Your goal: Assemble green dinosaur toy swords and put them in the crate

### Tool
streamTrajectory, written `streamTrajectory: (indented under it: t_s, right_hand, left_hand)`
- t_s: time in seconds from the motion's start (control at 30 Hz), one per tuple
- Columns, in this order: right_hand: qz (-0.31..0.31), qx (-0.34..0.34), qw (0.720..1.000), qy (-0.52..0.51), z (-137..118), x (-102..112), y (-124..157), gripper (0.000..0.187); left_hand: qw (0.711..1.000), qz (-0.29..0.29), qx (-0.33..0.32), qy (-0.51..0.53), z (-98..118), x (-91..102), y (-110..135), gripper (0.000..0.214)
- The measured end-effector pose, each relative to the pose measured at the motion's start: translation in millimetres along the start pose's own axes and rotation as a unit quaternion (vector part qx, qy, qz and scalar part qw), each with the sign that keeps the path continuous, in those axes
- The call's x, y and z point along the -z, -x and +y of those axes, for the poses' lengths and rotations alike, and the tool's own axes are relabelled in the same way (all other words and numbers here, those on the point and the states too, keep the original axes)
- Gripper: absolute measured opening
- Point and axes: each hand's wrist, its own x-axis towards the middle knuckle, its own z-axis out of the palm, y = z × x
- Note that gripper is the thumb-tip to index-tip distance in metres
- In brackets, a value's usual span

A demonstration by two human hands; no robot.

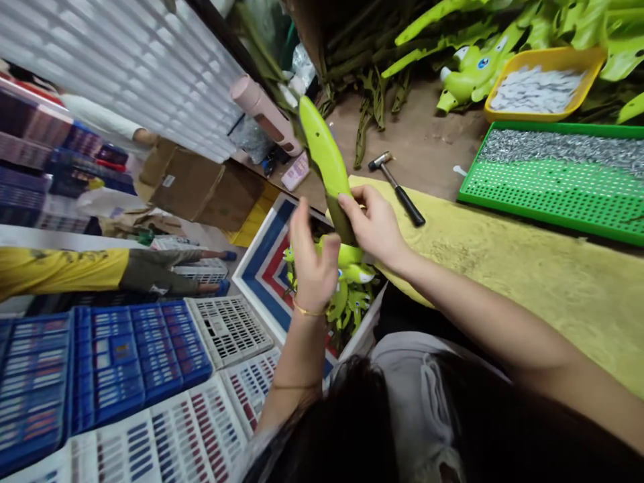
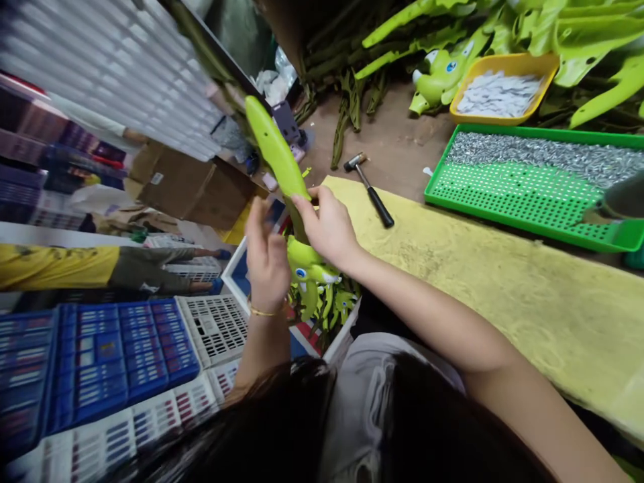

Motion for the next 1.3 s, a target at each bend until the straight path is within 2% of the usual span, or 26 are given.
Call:
streamTrajectory:
  t_s: [0.07,0.13,0.17,0.23,0.3,0.37,0.43,0.5,0.63,0.7,0.8,0.9,1.03,1.1,1.13,1.2,1.3]
  right_hand:
    - [0.032,-0.001,0.999,-0.005,-1,-3,-8,0.032]
    - [0.056,0.004,0.998,-0.013,-2,-8,-15,0.033]
    - [0.052,0.006,0.998,-0.02,-2,-11,-18,0.033]
    - [-0.004,0.011,0.999,-0.041,0,-18,-22,0.035]
    - [-0.093,0.019,0.994,-0.058,4,-23,-22,0.04]
    - [-0.147,0.019,0.987,-0.063,9,-21,-18,0.048]
    - [-0.151,-0.003,0.987,-0.054,15,-9,-11,0.053]
    - [-0.133,-0.04,0.99,-0.04,23,10,-1,0.051]
    - [-0.108,-0.112,0.988,-0.005,37,53,24,0.042]
    - [-0.093,-0.14,0.986,0.014,40,70,38,0.041]
    - [-0.054,-0.18,0.982,0.024,38,86,55,0.042]
    - [-0.027,-0.222,0.972,0.07,27,97,68,0.042]
    - [-0.017,-0.254,0.955,0.154,8,110,79,0.041]
    - [-0.009,-0.261,0.947,0.185,5,122,86,0.042]
    - [0.0,-0.265,0.944,0.197,5,130,90,0.043]
    - [0.039,-0.275,0.938,0.209,7,148,106,0.046]
    - [0.157,-0.298,0.924,0.182,8,171,149,0.049]
  left_hand:
    - [0.987,0.066,-0.012,-0.143,-16,10.7,29,0.094]
    - [0.981,0.028,0.025,-0.193,-41,10.3,61,0.112]
    - [0.982,0.012,0.071,-0.176,-55,6.3,74,0.107]
    - [0.983,0.035,0.166,-0.071,-83,-5.5,94,0.089]
    - [0.966,0.055,0.247,0.041,-106,-15.8,105,0.074]
    - [0.949,0.067,0.296,0.086,-125,-18.0,110,0.063]
    - [0.94,0.08,0.324,0.073,-143,-9.0,115,0.057]
    - [0.93,0.097,0.351,0.044,-161,9.8,123,0.055]
    - [0.901,0.139,0.405,-0.067,-203,47.0,154,0.063]
    - [0.882,0.13,0.436,-0.122,-221,49.2,173,0.066]
    - [0.861,0.067,0.474,-0.173,-246,30.9,188,0.06]
    - [0.845,-0.01,0.492,-0.209,-271,14.1,174,0.045]
    - [0.808,-0.077,0.518,-0.272,-301,21.4,125,0.041]
    - [0.791,-0.112,0.527,-0.291,-306,22.6,99,0.041]
    - [0.788,-0.139,0.524,-0.292,-303,17.4,88,0.04]
    - [0.794,-0.219,0.494,-0.277,-283,-8.4,72,0.038]
    - [0.803,-0.387,0.378,-0.251,-222,-67.5,69,0.035]
